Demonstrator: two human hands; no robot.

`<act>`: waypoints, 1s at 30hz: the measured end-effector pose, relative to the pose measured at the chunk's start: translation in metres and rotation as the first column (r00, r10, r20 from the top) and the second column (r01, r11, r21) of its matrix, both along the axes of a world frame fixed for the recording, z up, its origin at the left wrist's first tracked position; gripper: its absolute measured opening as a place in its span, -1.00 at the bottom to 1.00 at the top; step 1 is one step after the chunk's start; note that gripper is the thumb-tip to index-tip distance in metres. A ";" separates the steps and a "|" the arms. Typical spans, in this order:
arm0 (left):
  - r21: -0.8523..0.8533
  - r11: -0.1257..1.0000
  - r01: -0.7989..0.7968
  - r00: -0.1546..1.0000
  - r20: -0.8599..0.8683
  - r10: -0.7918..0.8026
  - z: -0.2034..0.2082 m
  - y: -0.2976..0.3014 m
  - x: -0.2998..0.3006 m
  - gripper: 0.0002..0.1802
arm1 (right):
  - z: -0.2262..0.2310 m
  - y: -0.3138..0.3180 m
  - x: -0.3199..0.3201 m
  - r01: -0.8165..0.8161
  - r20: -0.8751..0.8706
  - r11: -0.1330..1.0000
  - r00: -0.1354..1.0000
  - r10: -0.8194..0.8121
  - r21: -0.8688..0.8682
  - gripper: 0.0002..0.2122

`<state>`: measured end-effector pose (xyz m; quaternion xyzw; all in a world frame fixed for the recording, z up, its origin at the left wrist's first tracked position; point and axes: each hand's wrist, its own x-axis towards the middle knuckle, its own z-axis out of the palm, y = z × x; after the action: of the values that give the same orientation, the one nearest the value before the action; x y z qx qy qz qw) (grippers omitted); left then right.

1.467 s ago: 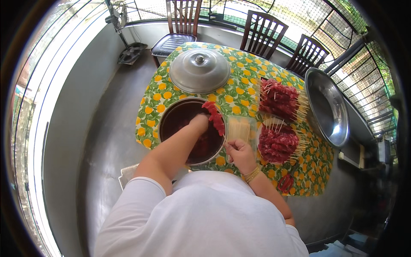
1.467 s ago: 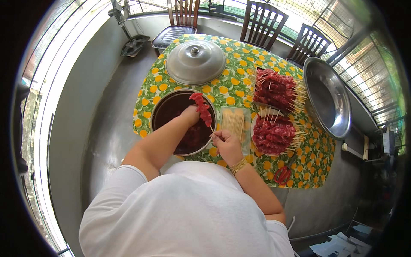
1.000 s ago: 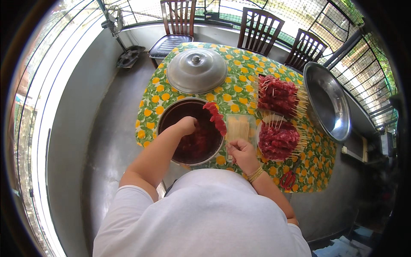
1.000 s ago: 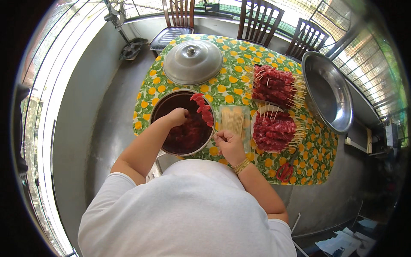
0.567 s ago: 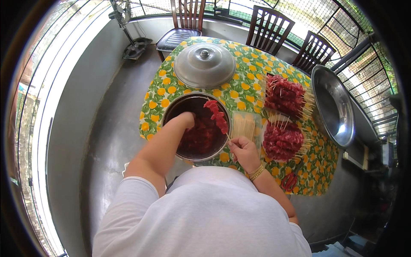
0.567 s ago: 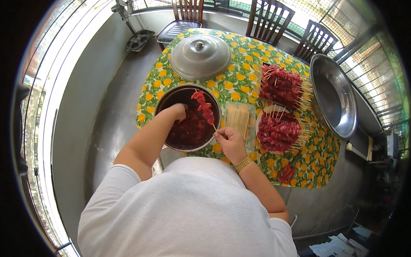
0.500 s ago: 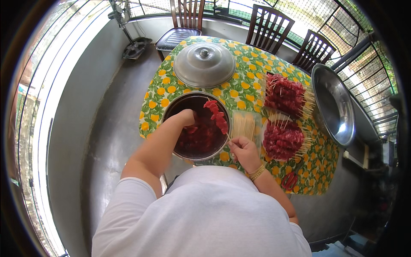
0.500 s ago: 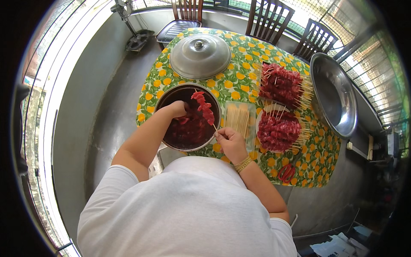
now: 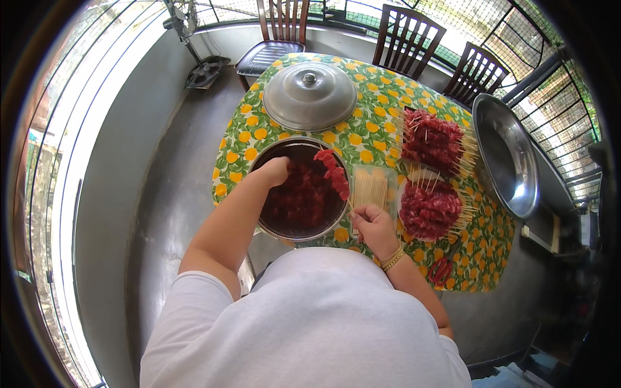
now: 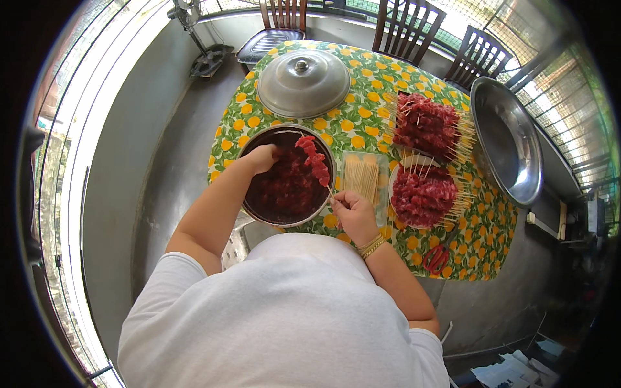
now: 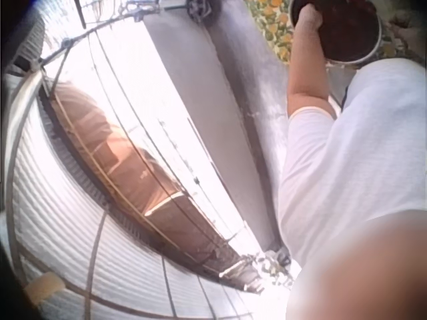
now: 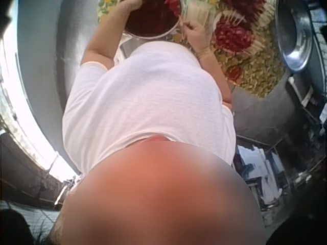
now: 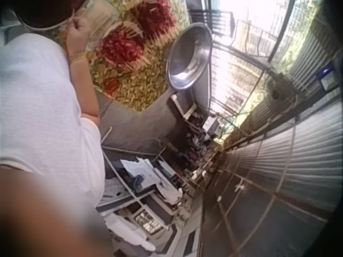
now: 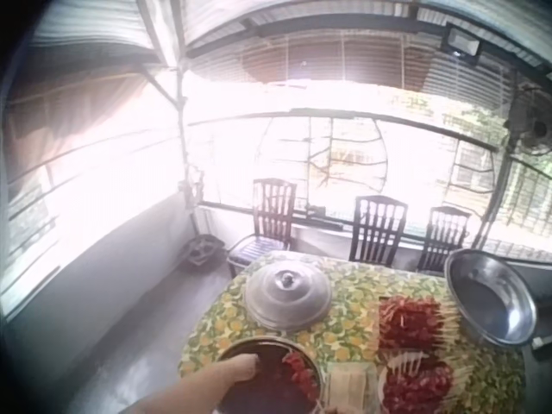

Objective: The person repeatedly picks up small pieces of raw red meat from a metal bowl and threads them onto thin wooden skewers. Completed skewers are placed on a tray on the table. The person continues this process throughout the clip.

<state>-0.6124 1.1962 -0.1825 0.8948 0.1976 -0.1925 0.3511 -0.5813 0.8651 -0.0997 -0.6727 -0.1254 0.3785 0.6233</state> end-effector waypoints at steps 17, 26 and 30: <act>-0.542 0.817 -0.197 0.980 -0.076 0.186 0.010 -0.025 0.007 -0.43 | 0.000 -0.001 0.003 0.003 -0.010 1.000 1.000 -0.003 0.010 -0.87; 0.247 0.904 0.348 0.846 -0.498 -0.190 -0.029 -0.022 -0.009 -0.78 | -0.001 -0.004 0.002 0.039 0.020 0.999 0.999 -0.039 -0.002 -0.86; 0.028 0.950 0.313 0.743 -0.630 -0.226 -0.029 -0.035 -0.005 -0.72 | -0.001 -0.004 0.003 0.049 0.020 0.999 0.999 -0.050 0.010 -0.87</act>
<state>-0.6171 1.1616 -0.2113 0.8219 0.1824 -0.5103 0.1754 -0.5781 0.8610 -0.1010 -0.6765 -0.1168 0.3556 0.6343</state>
